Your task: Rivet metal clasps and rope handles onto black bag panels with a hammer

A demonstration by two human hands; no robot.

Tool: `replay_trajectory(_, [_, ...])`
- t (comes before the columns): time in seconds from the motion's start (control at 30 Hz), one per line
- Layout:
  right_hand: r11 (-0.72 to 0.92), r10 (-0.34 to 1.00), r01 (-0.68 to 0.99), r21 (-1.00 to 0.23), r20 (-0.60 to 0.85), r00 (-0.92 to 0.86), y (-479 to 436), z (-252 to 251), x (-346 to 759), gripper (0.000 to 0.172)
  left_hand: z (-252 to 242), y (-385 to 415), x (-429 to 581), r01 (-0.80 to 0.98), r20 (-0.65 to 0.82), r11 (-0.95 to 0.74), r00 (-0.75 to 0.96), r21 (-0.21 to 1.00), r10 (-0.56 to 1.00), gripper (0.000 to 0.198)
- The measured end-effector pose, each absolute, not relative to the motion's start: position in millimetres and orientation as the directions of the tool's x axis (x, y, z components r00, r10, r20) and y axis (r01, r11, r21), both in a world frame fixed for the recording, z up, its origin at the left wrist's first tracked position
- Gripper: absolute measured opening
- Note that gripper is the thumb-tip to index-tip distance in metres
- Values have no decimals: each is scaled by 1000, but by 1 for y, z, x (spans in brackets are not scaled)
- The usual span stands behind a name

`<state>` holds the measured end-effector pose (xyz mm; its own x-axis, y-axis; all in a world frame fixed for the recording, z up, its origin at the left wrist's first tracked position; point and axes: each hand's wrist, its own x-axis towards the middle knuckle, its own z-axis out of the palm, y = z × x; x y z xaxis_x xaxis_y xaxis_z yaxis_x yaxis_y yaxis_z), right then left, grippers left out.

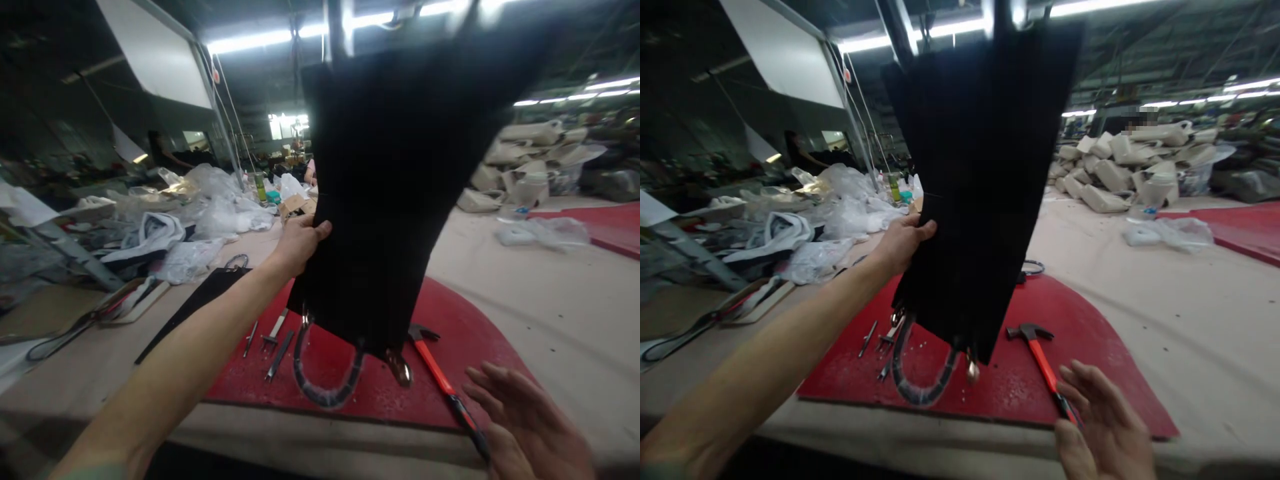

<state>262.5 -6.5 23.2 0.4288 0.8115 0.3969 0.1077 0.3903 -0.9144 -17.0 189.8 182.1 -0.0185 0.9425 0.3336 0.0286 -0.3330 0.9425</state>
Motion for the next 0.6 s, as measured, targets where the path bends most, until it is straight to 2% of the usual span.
replay_trajectory(0.07, [263,878,50,-964,261,401,-9,17,253,55,171,198,-11,-57,211,-220,-123,974,970,20])
replay_trajectory(0.17, [-35,955,-64,-997,-52,292,-15,-8,238,60,120,201,-5,125,60,-23,-300,992,952,17])
replay_trajectory(0.23, [-244,944,-195,-950,-279,176,-20,-31,231,65,71,191,-1,240,-19,109,-347,965,937,13])
replay_trajectory(0.3, [-391,896,-295,-872,-434,96,-28,-49,225,67,24,174,2,319,-65,187,-359,929,931,11])
replay_trajectory(0.37, [-460,858,-349,-817,-510,62,-35,-59,222,65,-12,159,0,394,-57,209,-364,895,930,16])
replay_trajectory(0.43, [-473,854,-378,-796,-519,24,-39,-62,219,60,-31,149,-4,456,-23,201,-366,867,930,25])
replay_trajectory(0.6, [-461,871,-381,-801,-490,-24,-31,-63,210,58,-33,139,-20,585,57,159,-333,795,941,33])
